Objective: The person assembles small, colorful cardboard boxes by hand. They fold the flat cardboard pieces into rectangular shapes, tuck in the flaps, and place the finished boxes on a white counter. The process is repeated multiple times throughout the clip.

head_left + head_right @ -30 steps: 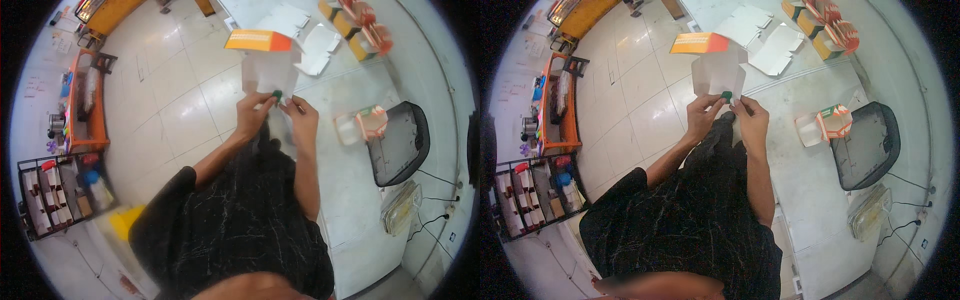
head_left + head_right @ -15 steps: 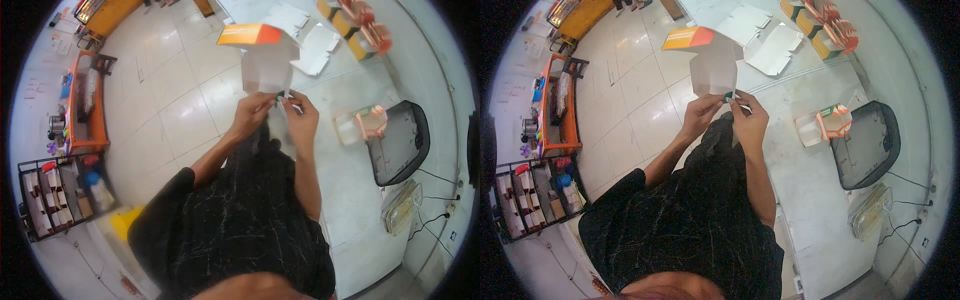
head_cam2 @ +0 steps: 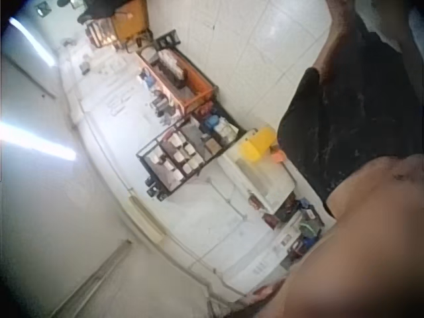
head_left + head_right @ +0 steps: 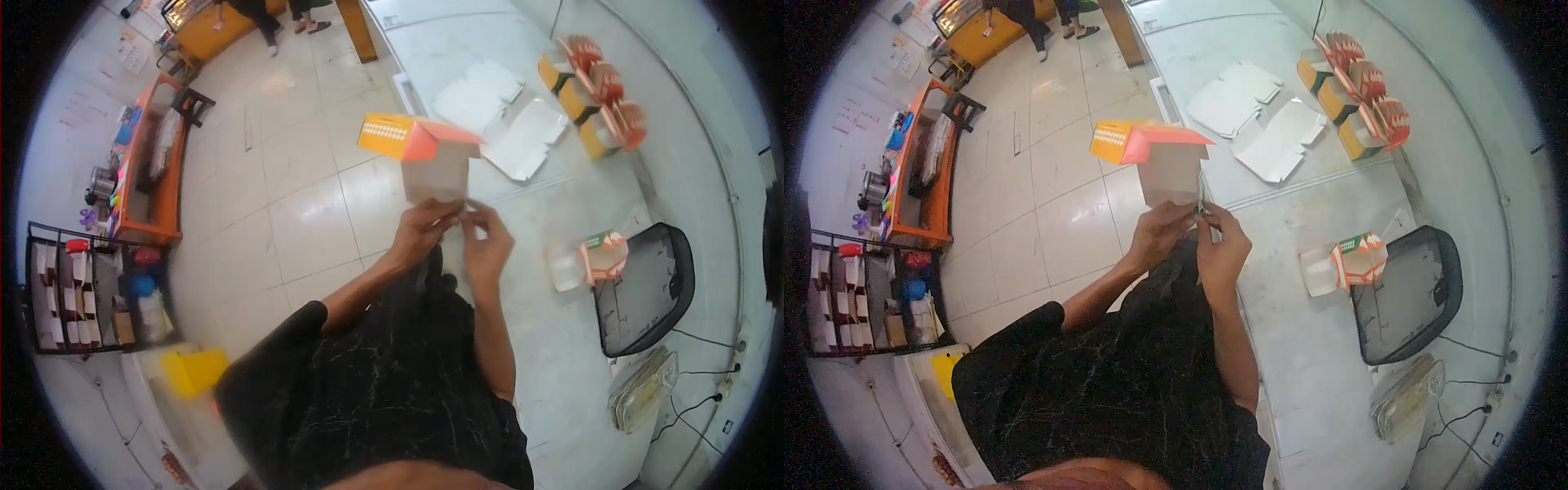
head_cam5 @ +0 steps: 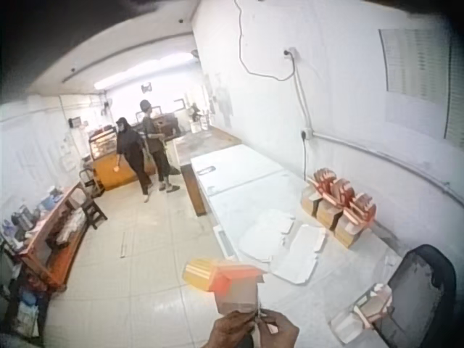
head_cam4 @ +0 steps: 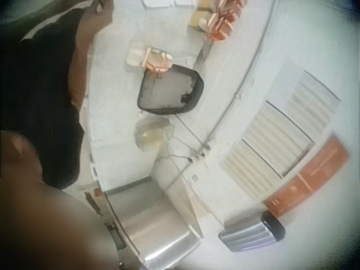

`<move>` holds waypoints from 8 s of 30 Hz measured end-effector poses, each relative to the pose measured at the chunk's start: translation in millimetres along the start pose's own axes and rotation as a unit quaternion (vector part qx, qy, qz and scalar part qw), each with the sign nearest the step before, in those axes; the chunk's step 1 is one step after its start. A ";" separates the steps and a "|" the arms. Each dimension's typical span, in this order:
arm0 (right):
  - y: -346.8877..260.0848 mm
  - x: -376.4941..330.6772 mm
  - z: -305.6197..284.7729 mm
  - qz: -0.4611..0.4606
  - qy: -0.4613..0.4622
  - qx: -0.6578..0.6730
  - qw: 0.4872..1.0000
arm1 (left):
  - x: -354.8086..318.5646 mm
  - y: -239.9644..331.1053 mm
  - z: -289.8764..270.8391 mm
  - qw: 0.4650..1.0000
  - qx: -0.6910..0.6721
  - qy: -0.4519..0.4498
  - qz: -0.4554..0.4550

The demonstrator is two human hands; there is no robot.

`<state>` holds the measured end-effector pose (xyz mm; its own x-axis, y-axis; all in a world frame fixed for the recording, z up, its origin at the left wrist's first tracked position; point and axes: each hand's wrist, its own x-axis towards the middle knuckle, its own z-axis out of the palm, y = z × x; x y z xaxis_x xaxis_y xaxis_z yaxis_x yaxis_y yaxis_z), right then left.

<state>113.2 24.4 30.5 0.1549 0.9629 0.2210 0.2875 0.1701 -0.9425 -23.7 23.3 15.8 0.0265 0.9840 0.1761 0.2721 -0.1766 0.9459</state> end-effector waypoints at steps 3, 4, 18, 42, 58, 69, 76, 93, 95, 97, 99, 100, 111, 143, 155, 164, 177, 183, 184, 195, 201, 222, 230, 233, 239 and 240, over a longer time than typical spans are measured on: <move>1.5 0.8 3.6 0.012 -0.002 0.016 1.000 | -2.3 -10.3 1.7 1.000 0.013 0.012 0.018; 1.7 -0.5 4.4 0.037 0.002 0.038 0.999 | -2.6 -13.1 2.5 1.000 0.004 0.015 0.027; 10.0 -13.1 21.0 -0.161 0.052 -0.086 0.982 | -1.2 -12.2 14.4 0.994 -0.006 0.085 0.071; 24.0 46.1 -21.7 0.069 0.071 0.162 0.982 | 1.0 -0.8 -29.1 0.981 0.180 -0.018 0.073; 8.0 5.0 -2.9 0.003 0.010 -0.047 0.999 | 3.8 -1.5 -1.2 0.973 0.207 -0.106 -0.010; 12.4 4.7 -2.8 -0.031 0.031 -0.044 0.998 | 0.8 0.7 6.9 0.979 0.178 -0.101 0.020; 23.7 4.6 -6.6 0.049 0.019 0.063 0.997 | 5.6 -6.1 0.1 0.997 0.014 -0.049 -0.051; -6.3 13.5 -16.6 -0.027 0.012 0.056 0.998 | 19.9 -1.4 3.8 0.987 -0.079 -0.096 -0.102; -5.0 11.9 -15.6 -0.035 0.015 0.049 0.998 | 18.3 -5.0 5.4 0.986 -0.089 -0.095 -0.105; -2.8 11.9 -14.5 -0.052 0.016 0.023 0.998 | 17.4 -3.4 5.7 0.983 -0.111 -0.091 -0.112; -0.8 10.5 -13.6 -0.075 0.020 -0.011 0.997 | 17.2 0.3 4.7 0.983 -0.113 -0.090 -0.117; -0.1 9.3 -13.3 -0.089 0.025 -0.033 0.995 | 17.7 3.5 3.3 0.983 -0.103 -0.092 -0.119; 7.0 4.2 -3.4 -0.170 0.099 -0.072 0.978 | 17.7 1.7 6.3 0.979 -0.145 -0.068 -0.124; 8.3 6.7 5.8 -0.183 0.042 -0.126 0.974 | 17.4 -4.6 0.1 0.965 -0.179 -0.048 -0.184; 20.7 27.2 20.8 -0.127 0.044 -0.079 0.988 | 43.3 -23.7 -5.3 0.953 -0.229 -0.057 -0.192; 36.0 62.6 54.4 -0.272 -0.004 -0.192 0.943 | 98.1 -40.3 -30.2 0.957 -0.183 -0.061 -0.218; 25.3 180.2 137.4 -0.154 -0.056 -0.251 0.954 | 183.3 -87.7 -79.3 0.980 -0.023 -0.196 -0.007; 13.8 190.7 167.1 -0.245 -0.058 -0.305 0.918 | 227.4 -88.3 -115.1 0.925 -0.292 -0.087 -0.227; 13.6 192.0 171.1 -0.234 -0.059 -0.292 0.925 | 234.8 -77.8 -121.2 0.923 -0.292 -0.073 -0.238; -11.6 226.1 177.5 -0.168 -0.033 -0.114 0.979 | 252.6 -89.8 -143.0 0.991 -0.088 -0.047 -0.094; -40.1 225.2 188.9 -0.084 0.031 -0.041 0.995 | 253.0 -86.5 -134.9 0.985 -0.164 0.004 -0.046; -42.5 227.3 188.0 -0.099 0.010 -0.008 0.995 | 249.5 -85.0 -134.0 0.972 -0.226 0.062 -0.014; -43.1 229.3 186.9 -0.114 -0.013 -0.026 0.993 | 249.0 -85.7 -137.7 0.977 -0.206 0.052 -0.031; -46.0 229.1 184.7 -0.106 -0.029 -0.028 0.994 | 248.1 -91.0 -137.3 0.966 -0.255 0.043 -0.019; -49.8 228.3 181.8 -0.117 -0.045 -0.017 0.992 | 245.7 -107.5 -141.2 0.951 -0.304 0.000 -0.051; -49.5 227.1 182.3 -0.121 -0.045 -0.021 0.991 | 245.4 -103.5 -141.7 0.950 -0.305 0.002 -0.063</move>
<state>-38.2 272.9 81.7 -0.0077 0.9097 0.4151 0.3452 0.3920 -0.8527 -181.6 279.8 -0.3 0.0259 0.9984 0.0502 -0.3358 -0.0386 0.9411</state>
